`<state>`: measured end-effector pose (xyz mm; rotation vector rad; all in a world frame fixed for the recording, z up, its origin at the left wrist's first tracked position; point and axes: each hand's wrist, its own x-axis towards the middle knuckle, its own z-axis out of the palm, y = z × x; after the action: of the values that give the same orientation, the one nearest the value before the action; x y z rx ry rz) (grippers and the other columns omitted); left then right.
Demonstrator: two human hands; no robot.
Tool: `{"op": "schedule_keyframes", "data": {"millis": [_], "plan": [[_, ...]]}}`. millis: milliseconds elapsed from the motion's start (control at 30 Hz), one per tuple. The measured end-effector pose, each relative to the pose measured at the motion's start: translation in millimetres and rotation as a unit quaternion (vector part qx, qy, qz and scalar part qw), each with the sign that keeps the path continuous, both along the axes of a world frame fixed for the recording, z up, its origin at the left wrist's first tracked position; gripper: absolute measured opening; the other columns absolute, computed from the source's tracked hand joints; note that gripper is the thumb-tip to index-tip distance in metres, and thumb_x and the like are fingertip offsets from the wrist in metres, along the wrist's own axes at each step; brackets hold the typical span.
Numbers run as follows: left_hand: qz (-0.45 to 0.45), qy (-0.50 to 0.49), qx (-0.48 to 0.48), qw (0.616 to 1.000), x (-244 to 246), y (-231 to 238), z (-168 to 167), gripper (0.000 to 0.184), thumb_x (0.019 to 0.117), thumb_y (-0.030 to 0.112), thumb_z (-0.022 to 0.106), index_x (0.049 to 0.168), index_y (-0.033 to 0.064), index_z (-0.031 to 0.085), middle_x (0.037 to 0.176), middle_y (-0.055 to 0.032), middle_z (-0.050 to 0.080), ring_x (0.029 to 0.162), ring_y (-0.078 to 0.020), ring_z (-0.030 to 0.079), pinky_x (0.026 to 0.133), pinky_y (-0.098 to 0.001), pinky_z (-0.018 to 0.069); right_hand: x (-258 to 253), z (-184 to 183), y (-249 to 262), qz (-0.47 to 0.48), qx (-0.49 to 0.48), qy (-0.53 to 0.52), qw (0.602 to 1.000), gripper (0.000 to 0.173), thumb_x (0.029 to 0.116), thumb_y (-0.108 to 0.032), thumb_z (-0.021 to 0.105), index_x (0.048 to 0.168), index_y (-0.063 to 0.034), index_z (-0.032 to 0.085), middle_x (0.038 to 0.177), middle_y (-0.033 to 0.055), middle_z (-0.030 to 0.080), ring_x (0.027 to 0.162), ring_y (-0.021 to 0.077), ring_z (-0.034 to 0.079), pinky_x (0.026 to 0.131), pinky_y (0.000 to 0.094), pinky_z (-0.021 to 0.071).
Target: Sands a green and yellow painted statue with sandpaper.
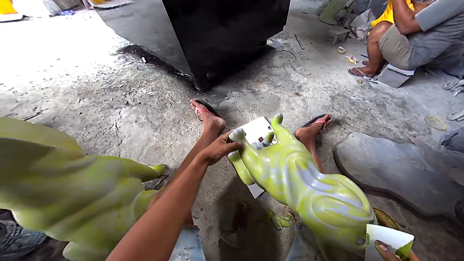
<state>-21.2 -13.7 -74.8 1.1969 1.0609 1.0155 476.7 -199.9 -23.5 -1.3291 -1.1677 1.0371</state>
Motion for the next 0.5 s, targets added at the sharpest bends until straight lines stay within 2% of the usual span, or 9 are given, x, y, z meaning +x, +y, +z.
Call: {"op": "schedule_keyframes", "data": {"millis": [67, 133, 167, 233, 300, 367, 433, 500], "plan": [[-0.001, 0.037, 0.038, 0.999, -2.1, -1.3, -2.2, 0.031, 0.0951, -0.003, 0.062, 0.126, 0.0030, 0.066, 0.112, -0.0109, 0.073, 0.100, -0.0187, 0.071, 0.091, -0.0360, 0.0593, -0.7, 1.1, -0.4, 0.006, -0.001, -0.010, 1.000, 0.055, 0.0953, -0.001, 0.053, 0.149, 0.0078, 0.041, 0.147, 0.0101, 0.055, 0.126, 0.0106, 0.058, 0.108, 0.0318, 0.0485], [0.022, 0.041, 0.049, 0.998, 0.5, -3.6, -4.3, 0.032, 0.0930, -0.001, 0.066, 0.125, 0.0030, 0.067, 0.111, -0.0103, 0.073, 0.098, -0.0181, 0.071, 0.089, -0.0353, 0.0600, -1.3, -0.6, -1.9, 0.006, 0.005, -0.005, 1.000, 0.055, 0.0950, 0.000, 0.053, 0.148, 0.0087, 0.040, 0.145, 0.0107, 0.055, 0.124, 0.0104, 0.059, 0.107, 0.0322, 0.0498], [0.043, 0.029, 0.036, 0.998, 3.9, -4.5, -4.9, 0.034, 0.0947, 0.007, 0.071, 0.128, 0.0033, 0.066, 0.114, -0.0111, 0.073, 0.101, -0.0198, 0.071, 0.091, -0.0370, 0.0603, -1.6, -1.9, -3.0, 0.003, 0.009, 0.002, 1.000, 0.054, 0.0952, 0.000, 0.054, 0.147, 0.0087, 0.041, 0.142, 0.0102, 0.057, 0.121, 0.0107, 0.060, 0.105, 0.0332, 0.0510], [0.101, 0.024, 0.037, 0.994, 14.6, -3.4, -9.2, 0.036, 0.0934, 0.018, 0.077, 0.125, 0.0040, 0.069, 0.112, -0.0111, 0.073, 0.100, -0.0215, 0.072, 0.091, -0.0395, 0.0613, -5.1, -3.4, -6.0, -0.013, 0.010, 0.022, 1.000, 0.047, 0.0960, 0.000, 0.056, 0.141, 0.0059, 0.047, 0.132, 0.0062, 0.063, 0.115, 0.0101, 0.063, 0.103, 0.0342, 0.0531], [0.136, 0.022, 0.052, 0.989, 21.8, 0.0, -14.5, 0.034, 0.0926, 0.019, 0.078, 0.122, 0.0041, 0.070, 0.109, -0.0112, 0.074, 0.097, -0.0217, 0.072, 0.089, -0.0401, 0.0610, -10.9, -6.0, -7.4, -0.051, 0.000, 0.048, 0.998, 0.036, 0.0969, 0.000, 0.056, 0.133, 0.0013, 0.052, 0.118, 0.0013, 0.068, 0.108, 0.0083, 0.066, 0.099, 0.0336, 0.0554], [0.127, 0.014, 0.048, 0.991, 24.3, 2.5, -15.7, 0.033, 0.0947, 0.019, 0.076, 0.123, 0.0036, 0.069, 0.110, -0.0123, 0.074, 0.098, -0.0231, 0.072, 0.090, -0.0414, 0.0608, -16.0, -8.1, -6.2, -0.115, -0.029, 0.085, 0.989, 0.029, 0.0989, -0.005, 0.055, 0.128, -0.0030, 0.052, 0.108, -0.0015, 0.069, 0.101, 0.0060, 0.068, 0.092, 0.0308, 0.0585], [0.111, 0.015, 0.048, 0.993, 26.8, 5.0, -14.1, 0.031, 0.0966, 0.019, 0.073, 0.123, 0.0035, 0.069, 0.109, -0.0126, 0.074, 0.097, -0.0236, 0.072, 0.089, -0.0417, 0.0611, -14.3, -10.5, -3.0, -0.147, -0.042, 0.119, 0.981, 0.031, 0.1002, -0.008, 0.055, 0.130, -0.0058, 0.049, 0.106, -0.0025, 0.069, 0.098, 0.0047, 0.069, 0.089, 0.0291, 0.0600], [0.108, 0.013, 0.045, 0.993, 27.3, 7.9, -10.9, 0.031, 0.0975, 0.018, 0.072, 0.124, 0.0029, 0.068, 0.109, -0.0129, 0.073, 0.096, -0.0233, 0.072, 0.089, -0.0413, 0.0609, -12.2, -8.6, 0.0, -0.136, -0.038, 0.134, 0.981, 0.027, 0.0990, -0.006, 0.055, 0.126, -0.0064, 0.050, 0.103, -0.0018, 0.070, 0.096, 0.0060, 0.070, 0.087, 0.0295, 0.0603]]}}
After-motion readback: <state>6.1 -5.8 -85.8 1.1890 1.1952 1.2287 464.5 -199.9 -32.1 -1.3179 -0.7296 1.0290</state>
